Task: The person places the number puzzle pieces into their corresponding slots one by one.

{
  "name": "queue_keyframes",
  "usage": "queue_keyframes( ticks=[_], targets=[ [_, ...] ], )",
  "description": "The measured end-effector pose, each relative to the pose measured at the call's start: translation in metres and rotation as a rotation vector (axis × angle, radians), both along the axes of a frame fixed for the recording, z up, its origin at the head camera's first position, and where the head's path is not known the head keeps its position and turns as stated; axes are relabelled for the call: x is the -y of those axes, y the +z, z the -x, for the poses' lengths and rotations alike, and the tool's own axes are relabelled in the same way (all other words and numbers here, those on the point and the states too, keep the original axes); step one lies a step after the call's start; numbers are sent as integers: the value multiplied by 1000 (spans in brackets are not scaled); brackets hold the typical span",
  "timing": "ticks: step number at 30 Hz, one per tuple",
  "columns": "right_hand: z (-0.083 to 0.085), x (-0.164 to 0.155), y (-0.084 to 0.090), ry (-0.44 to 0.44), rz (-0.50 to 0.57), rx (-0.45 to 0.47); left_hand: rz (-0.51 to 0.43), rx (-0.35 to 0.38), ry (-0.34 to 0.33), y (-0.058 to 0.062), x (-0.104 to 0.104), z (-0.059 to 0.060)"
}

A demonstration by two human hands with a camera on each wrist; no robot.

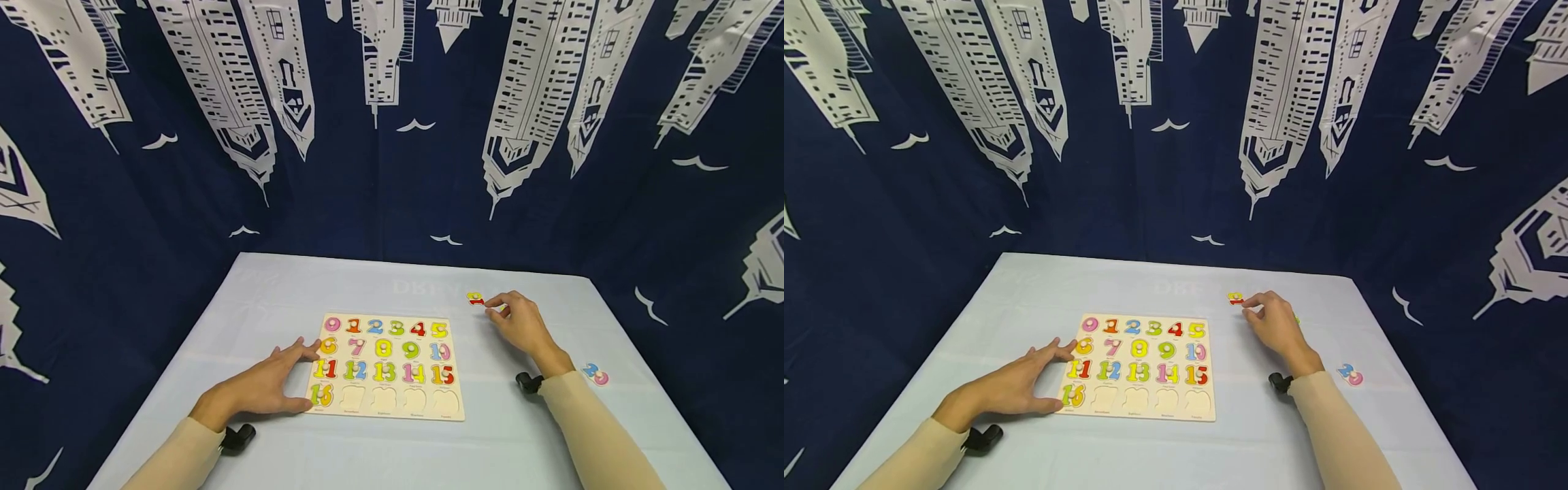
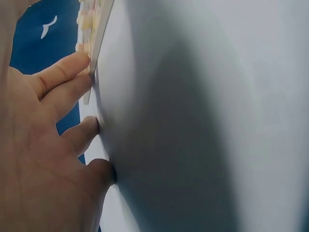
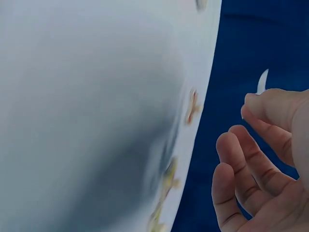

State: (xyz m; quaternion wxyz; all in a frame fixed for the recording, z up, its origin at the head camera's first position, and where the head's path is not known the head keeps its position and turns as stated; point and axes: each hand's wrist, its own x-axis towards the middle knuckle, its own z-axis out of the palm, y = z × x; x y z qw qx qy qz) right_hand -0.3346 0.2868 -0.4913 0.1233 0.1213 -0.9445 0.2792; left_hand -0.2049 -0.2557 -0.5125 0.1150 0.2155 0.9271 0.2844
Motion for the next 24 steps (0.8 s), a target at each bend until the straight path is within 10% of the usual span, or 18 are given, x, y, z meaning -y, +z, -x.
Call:
queue_keyframes(
  ticks=[24],
  targets=[
    [21,-42,-18,-100,-31,156,-24,7,-12,0,4,2]
  ],
)
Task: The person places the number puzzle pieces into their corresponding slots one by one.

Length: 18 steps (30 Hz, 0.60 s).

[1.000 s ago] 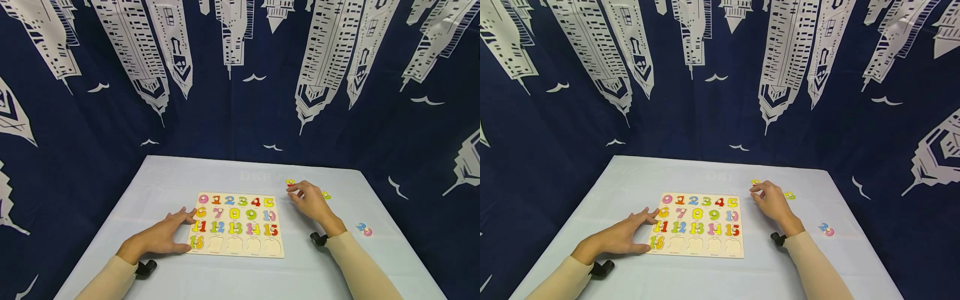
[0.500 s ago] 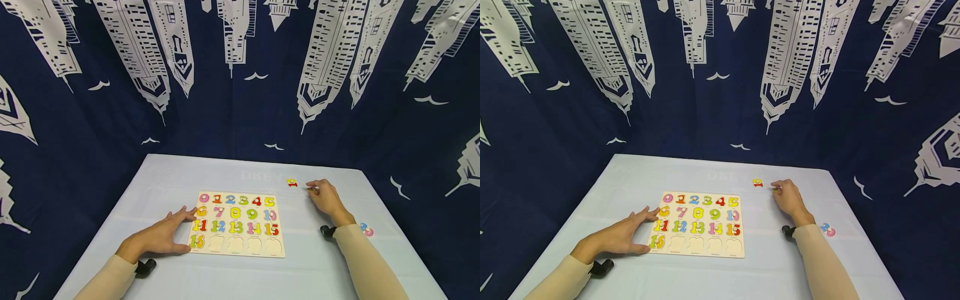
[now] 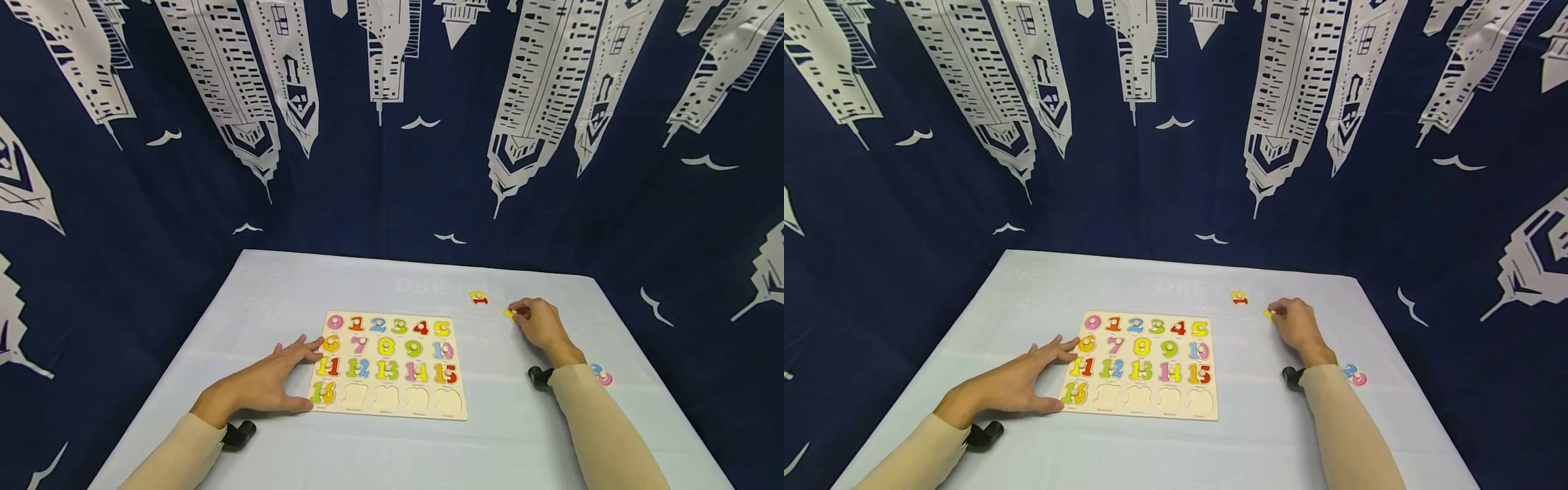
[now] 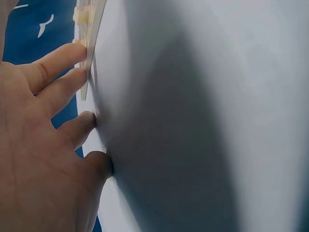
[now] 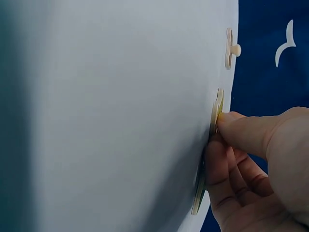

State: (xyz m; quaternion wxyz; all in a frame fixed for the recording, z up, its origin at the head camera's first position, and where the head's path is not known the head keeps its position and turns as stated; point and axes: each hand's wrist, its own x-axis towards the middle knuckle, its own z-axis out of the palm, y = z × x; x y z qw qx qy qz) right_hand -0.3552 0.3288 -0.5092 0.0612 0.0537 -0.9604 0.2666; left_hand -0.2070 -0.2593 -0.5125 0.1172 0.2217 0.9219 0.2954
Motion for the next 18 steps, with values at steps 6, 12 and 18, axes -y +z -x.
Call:
queue_keyframes(
  ticks=[6,12,18],
  targets=[
    [-2,0,-1,-8,5,29,-10,5,8,-1,0,-1],
    [-7,5,-2,4,10,18,-11,4,5,-1,-1,-4],
    [-21,28,4,56,19,-49,6,-14,-4,2,-2,-4]
  ],
)
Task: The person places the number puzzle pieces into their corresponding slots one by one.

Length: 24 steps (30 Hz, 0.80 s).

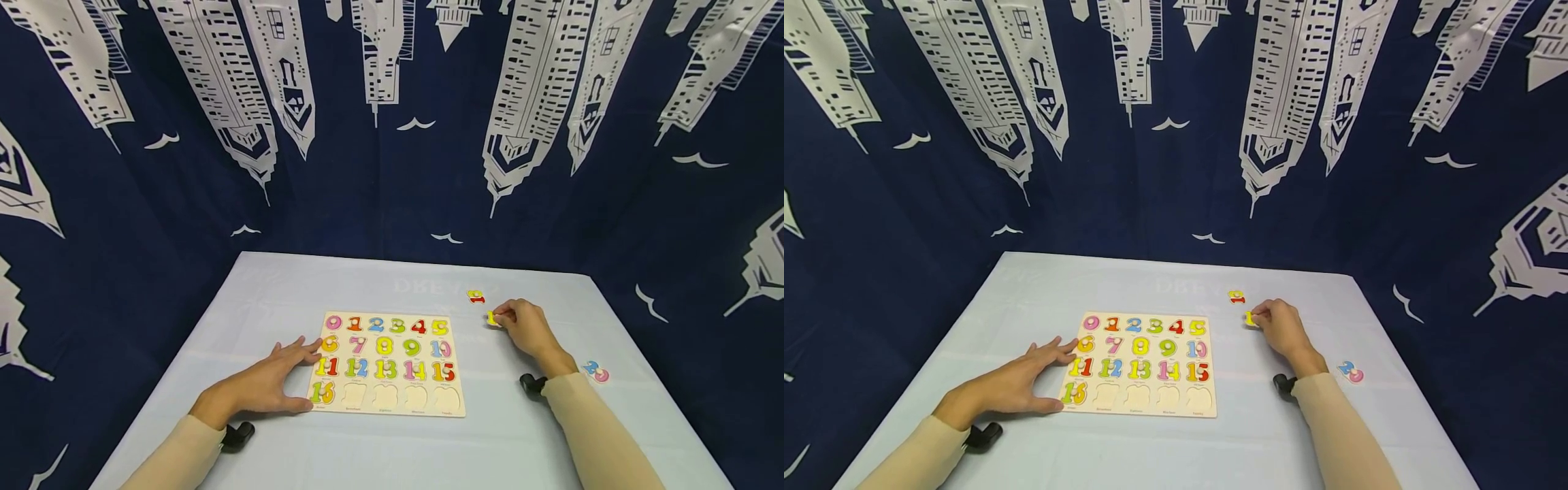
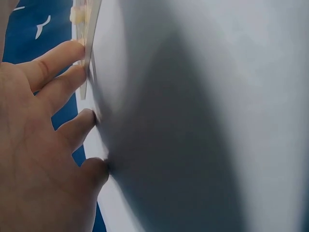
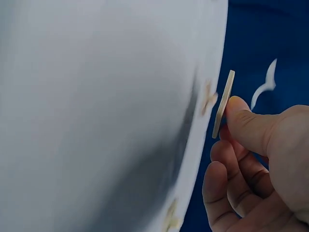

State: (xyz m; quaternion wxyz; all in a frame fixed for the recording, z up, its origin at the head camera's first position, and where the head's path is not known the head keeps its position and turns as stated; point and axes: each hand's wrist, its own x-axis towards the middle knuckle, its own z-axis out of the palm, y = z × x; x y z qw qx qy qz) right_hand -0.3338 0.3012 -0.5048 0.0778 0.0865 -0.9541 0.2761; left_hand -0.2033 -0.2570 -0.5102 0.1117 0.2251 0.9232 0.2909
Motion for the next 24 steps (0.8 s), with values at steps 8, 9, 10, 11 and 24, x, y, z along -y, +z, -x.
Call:
queue_keyframes(
  ticks=[8,9,10,11,24],
  targets=[
    [-33,54,12,90,23,-46,34,-9,-1,4,-1,0],
    [-37,61,13,102,21,-44,38,-10,0,5,-1,1],
    [-41,68,13,112,21,-44,46,-12,0,6,-1,1],
    [-45,75,14,130,24,-46,52,-13,1,6,-2,1],
    [-94,171,16,461,45,-40,120,-88,27,7,-4,4]
  ],
)
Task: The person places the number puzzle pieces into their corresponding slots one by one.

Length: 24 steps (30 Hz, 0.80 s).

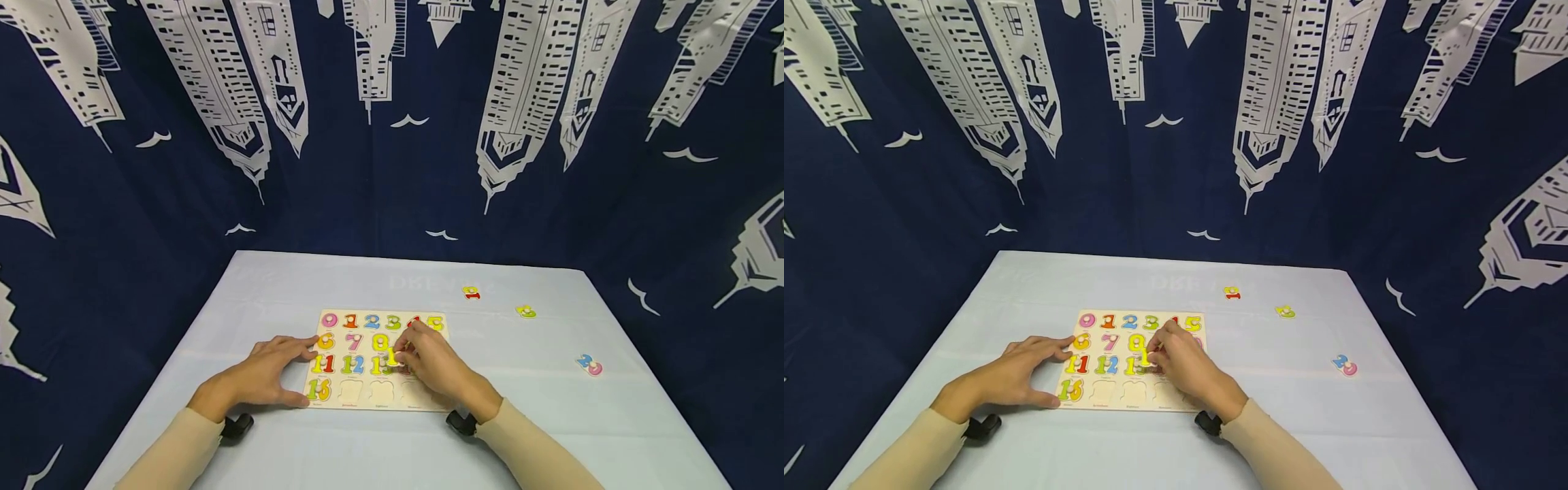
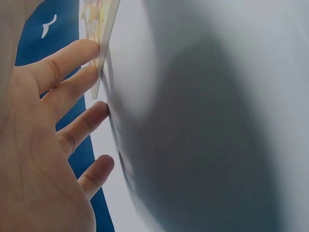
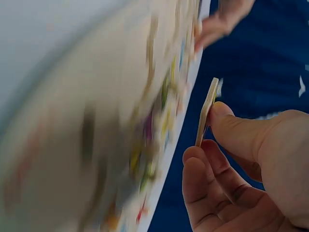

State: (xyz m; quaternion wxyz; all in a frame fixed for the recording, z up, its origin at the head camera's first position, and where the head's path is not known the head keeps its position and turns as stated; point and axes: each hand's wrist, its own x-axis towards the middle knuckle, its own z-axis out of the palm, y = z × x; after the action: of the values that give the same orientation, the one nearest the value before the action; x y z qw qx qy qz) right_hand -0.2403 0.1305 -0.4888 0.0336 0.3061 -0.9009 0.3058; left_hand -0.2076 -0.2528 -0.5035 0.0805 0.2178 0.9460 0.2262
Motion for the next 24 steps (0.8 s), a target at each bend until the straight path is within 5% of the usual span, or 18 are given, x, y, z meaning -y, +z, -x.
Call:
queue_keyframes(
  ticks=[10,24],
  targets=[
    [-20,47,-13,186,-45,-35,-2,11,6,0,-2,2],
    [-31,79,-16,175,-117,-21,6,9,-14,5,-3,0]
  ],
)
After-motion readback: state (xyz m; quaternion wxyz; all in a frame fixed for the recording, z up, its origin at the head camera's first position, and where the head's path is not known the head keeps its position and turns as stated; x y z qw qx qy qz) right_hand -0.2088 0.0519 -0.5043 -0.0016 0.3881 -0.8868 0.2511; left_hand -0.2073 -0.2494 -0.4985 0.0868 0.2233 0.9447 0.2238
